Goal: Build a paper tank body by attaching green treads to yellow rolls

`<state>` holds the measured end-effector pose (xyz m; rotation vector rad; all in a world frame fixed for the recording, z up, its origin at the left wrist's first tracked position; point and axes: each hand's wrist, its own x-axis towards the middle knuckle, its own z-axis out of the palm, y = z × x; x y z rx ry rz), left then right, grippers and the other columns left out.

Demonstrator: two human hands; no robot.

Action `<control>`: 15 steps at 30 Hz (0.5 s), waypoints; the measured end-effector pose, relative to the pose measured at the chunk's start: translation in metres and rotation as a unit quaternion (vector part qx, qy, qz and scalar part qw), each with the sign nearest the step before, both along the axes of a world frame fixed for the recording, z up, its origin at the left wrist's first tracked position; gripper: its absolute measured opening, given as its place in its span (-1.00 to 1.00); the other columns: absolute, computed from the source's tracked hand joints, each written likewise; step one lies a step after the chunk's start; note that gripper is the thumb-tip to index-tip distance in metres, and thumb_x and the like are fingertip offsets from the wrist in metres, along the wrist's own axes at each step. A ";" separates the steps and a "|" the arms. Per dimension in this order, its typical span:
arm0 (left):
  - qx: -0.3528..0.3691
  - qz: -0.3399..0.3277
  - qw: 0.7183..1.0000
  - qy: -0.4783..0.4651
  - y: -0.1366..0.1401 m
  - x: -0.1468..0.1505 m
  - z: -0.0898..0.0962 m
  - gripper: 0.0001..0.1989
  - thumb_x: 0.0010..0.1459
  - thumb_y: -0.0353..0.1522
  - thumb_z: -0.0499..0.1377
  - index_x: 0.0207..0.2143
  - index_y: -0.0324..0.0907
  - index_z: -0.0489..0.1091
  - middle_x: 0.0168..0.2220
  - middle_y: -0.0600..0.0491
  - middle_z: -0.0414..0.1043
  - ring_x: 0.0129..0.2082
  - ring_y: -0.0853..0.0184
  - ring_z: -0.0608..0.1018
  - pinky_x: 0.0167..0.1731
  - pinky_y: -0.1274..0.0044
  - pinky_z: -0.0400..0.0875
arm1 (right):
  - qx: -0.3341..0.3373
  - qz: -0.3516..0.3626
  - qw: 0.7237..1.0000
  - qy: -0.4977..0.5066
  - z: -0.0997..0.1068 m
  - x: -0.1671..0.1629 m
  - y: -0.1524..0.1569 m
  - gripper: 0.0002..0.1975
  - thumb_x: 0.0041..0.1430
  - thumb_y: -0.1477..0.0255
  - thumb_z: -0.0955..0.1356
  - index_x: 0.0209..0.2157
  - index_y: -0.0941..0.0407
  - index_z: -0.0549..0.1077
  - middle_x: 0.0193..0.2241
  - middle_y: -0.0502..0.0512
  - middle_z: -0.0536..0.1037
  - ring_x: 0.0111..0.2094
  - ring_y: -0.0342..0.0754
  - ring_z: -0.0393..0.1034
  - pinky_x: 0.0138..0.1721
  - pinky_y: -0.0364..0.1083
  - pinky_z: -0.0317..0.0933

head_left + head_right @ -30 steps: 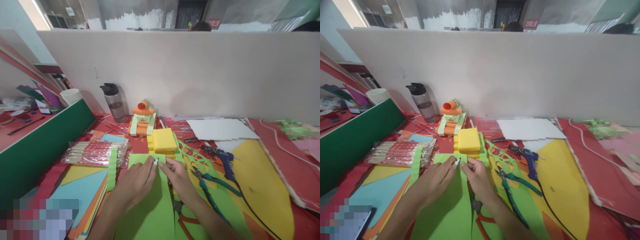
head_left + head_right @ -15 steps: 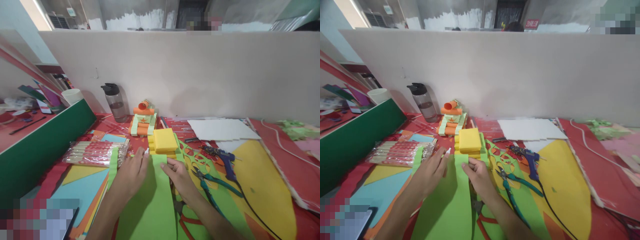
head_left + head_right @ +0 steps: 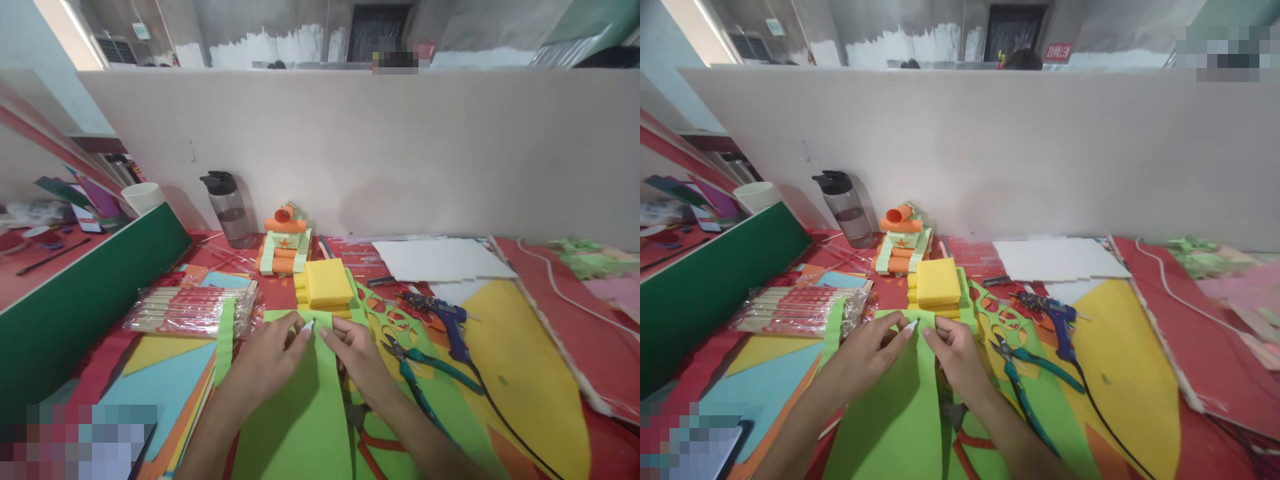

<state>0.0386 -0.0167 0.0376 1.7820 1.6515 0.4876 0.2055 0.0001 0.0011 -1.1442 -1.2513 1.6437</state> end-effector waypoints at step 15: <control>0.038 0.040 0.998 -0.002 0.005 -0.011 0.000 -0.67 0.26 -0.12 -0.10 -0.42 -0.14 0.22 -0.61 0.16 0.26 -0.58 0.35 0.36 -0.50 0.54 0.13 | 0.054 0.057 0.997 -0.021 0.010 0.009 0.003 -0.70 0.13 0.23 0.37 -0.54 0.11 0.30 -0.66 -0.13 0.24 -0.63 -0.21 0.09 -0.60 -0.21 -0.03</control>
